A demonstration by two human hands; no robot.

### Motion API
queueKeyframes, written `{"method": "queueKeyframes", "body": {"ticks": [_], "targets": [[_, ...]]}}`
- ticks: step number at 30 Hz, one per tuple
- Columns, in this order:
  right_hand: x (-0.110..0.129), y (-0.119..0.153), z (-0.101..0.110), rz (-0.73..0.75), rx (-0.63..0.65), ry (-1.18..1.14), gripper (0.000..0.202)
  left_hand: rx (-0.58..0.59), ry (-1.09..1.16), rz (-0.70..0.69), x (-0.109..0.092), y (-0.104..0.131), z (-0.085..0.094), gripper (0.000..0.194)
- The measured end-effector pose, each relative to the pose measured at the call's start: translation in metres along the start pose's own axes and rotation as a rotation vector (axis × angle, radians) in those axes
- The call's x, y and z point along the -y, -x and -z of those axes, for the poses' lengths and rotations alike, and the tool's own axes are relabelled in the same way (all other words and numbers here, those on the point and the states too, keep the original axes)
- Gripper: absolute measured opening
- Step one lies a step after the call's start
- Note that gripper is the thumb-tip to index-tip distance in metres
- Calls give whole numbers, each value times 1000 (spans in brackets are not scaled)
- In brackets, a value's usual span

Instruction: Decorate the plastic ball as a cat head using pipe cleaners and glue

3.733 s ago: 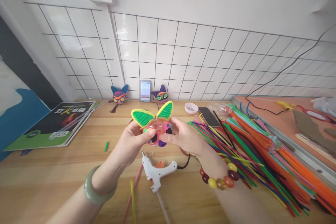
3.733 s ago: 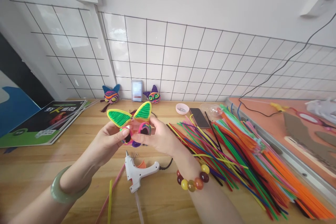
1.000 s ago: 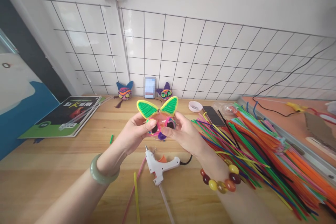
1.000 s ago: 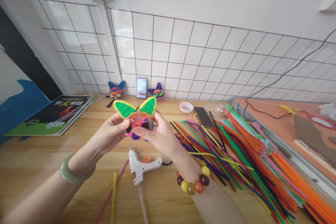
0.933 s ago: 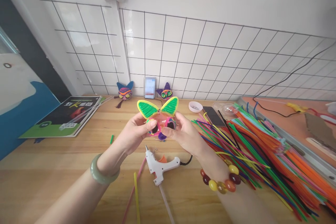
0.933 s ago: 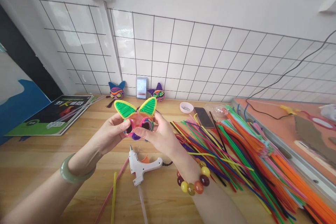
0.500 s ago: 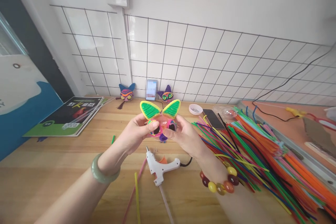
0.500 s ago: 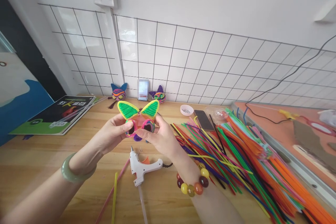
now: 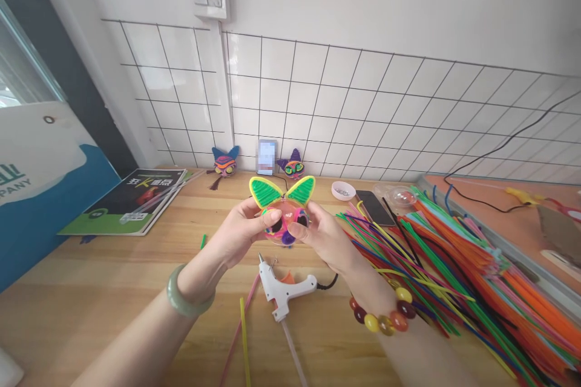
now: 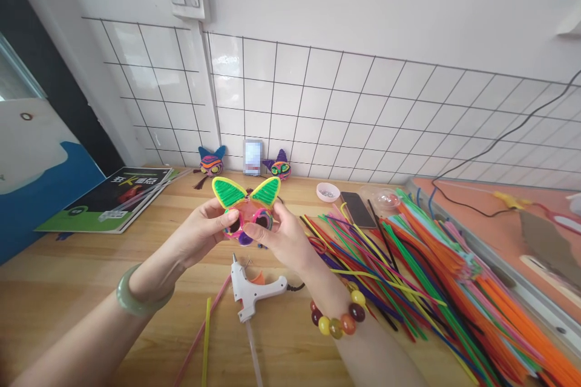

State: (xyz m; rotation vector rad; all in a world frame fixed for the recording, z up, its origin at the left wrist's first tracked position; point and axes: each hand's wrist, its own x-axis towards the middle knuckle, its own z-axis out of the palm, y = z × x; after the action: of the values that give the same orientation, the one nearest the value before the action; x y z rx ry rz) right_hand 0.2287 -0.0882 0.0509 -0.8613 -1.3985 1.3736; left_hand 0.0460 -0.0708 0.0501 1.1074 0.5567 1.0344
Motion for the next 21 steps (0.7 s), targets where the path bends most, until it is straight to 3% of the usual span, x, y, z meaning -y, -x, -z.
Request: {"method": "queueKeyframes", "body": {"ticks": [14,21], "targets": [[-2,-1,-3,-50,-7,-11,51,-47,13,56,-1,-2,2,28],[-4,-1,-2,-19,9,0,47,-6,-7,59,0,-3,4,23]]}}
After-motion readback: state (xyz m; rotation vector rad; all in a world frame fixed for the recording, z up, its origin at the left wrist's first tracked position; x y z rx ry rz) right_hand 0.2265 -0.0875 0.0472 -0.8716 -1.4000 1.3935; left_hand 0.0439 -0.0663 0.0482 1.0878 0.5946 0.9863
